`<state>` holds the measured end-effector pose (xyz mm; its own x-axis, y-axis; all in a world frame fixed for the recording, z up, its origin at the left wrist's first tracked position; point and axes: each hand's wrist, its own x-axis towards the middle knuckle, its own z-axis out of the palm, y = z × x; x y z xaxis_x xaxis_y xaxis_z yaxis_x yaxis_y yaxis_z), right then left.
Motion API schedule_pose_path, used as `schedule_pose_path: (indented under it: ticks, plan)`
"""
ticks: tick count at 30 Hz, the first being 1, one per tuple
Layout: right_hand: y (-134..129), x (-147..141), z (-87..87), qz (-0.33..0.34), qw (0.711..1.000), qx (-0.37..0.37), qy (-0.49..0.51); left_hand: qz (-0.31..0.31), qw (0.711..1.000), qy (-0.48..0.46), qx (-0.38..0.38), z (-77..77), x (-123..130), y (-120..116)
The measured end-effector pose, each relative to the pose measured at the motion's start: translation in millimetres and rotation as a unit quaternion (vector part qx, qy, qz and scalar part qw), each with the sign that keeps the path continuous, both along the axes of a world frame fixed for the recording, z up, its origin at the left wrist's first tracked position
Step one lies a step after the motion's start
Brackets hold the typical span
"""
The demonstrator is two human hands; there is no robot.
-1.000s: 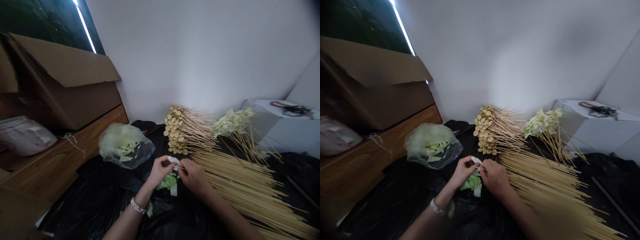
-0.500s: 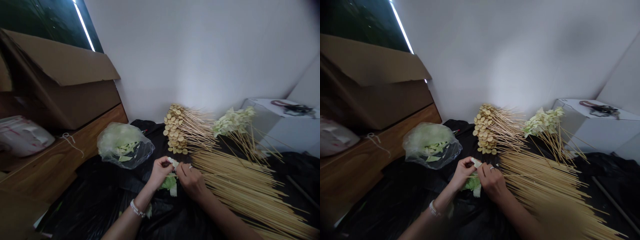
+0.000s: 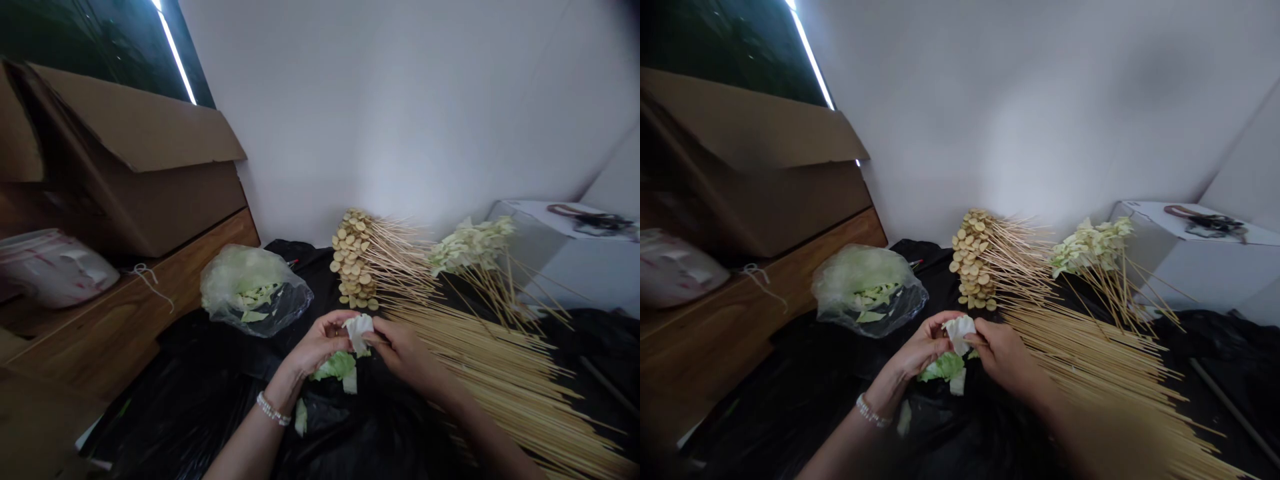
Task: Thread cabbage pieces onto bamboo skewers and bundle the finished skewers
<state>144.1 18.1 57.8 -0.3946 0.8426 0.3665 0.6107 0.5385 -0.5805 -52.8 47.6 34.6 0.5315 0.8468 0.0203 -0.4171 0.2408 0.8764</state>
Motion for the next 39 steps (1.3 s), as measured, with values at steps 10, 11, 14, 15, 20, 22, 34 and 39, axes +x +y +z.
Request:
schedule_pose_path:
  ticks: [10,11,14,15,20,22,34,39]
  plan:
    - [1,-7,-10.4,-0.101,0.994,-0.036,-0.002,0.018,0.994,0.088,0.070,-2.6,0,3]
    - [1,-8,-11.0,-0.110,0.993,-0.036,-0.002,0.019,0.993,0.090,0.069,-2.4,-1,4]
    - [0,-10,-12.5,-0.130,0.991,-0.032,-0.008,0.020,0.994,0.091,0.061,-1.3,-1,4]
    - [-1,-11,-12.9,-0.134,0.991,-0.028,-0.011,0.019,0.994,0.090,0.058,-0.9,-1,4]
    - [-1,-13,-15.4,-0.130,0.991,-0.020,-0.010,0.016,0.997,0.066,0.045,-0.4,0,3]
    - [-1,-13,-16.1,-0.114,0.993,-0.021,0.000,0.017,0.997,0.056,0.044,-0.7,1,2]
    - [-9,-19,-8.9,-0.055,0.998,0.017,0.015,0.018,0.999,0.019,0.034,-2.7,1,1]
    - [-9,-18,-9.8,-0.065,0.997,0.046,-0.018,0.053,0.998,0.019,0.041,-0.4,0,3]
